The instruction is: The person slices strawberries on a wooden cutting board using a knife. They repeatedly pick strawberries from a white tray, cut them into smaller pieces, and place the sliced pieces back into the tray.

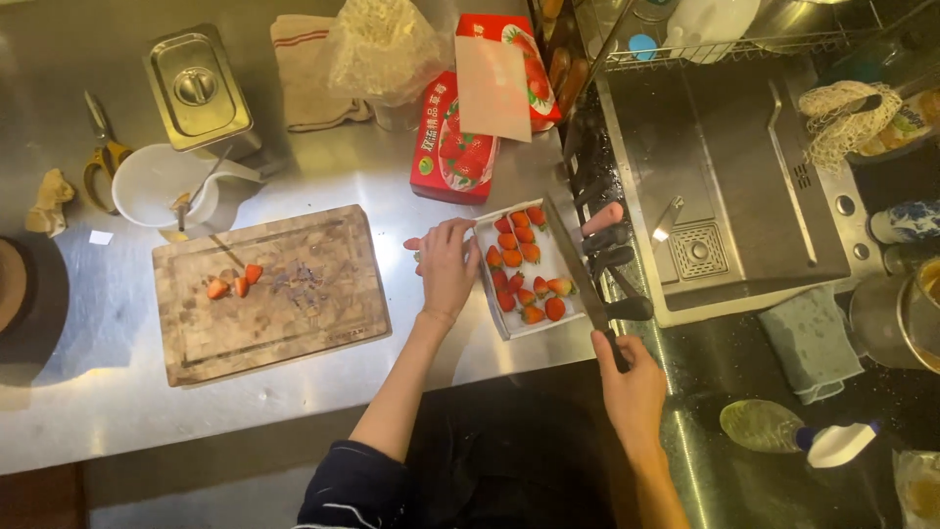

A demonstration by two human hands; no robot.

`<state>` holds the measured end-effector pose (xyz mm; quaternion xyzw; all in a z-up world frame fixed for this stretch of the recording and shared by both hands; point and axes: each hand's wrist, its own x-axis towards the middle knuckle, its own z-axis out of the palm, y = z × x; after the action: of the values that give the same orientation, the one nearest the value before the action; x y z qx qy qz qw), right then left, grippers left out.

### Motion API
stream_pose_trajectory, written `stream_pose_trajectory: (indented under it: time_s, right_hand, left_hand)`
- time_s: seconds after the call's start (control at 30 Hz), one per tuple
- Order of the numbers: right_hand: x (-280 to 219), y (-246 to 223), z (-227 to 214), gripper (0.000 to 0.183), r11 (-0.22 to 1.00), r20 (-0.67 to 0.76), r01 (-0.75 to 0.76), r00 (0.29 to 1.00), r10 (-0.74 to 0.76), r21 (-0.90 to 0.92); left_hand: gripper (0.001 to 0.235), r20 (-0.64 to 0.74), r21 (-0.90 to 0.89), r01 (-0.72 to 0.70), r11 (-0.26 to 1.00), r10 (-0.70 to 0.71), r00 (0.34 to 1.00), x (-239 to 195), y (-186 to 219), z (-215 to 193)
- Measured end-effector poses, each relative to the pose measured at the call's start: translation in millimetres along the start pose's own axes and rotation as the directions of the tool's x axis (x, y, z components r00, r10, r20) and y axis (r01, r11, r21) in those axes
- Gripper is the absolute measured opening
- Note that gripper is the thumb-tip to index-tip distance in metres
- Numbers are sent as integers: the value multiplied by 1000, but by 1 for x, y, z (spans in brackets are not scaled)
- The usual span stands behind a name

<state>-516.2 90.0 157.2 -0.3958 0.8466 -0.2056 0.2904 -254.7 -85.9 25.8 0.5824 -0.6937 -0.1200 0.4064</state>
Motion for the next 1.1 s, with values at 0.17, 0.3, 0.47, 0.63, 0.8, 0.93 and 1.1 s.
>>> stream_pose_trajectory:
  time_s: [0.17,0.3,0.47,0.63,0.8,0.93,1.1]
  right_hand:
    - [55,14,14,48,979,-31,144,990,-141,146]
    - [76,13,10,50,969,6,119,992,-123,216]
    - [75,11,7,50,972,51,104,992,-117,213]
    - [74,8,2,49,968,69,122,988,-140,219]
    - [73,9,3,49,967,69,132,986,-150,216]
    - [71,10,12,55,959,92,137,982,-164,250]
    - [47,-25,38,72,921,319,81,923,-213,381]
  left_hand:
    - [10,164,305,-77,949,27,986,14,-21,97]
    - [11,183,408,0,913,-82,980,14,-10,106]
    - [12,195,365,-136,921,67,978,10,29,99]
    - [12,137,484,-141,864,85,987,2,30,128]
    - [33,195,279,46,959,-104,975,3,10,144]
    - [34,221,103,126,987,-146,964,6,55,70]
    - [41,274,-761,549,345,-596,755,-10,58,-38]
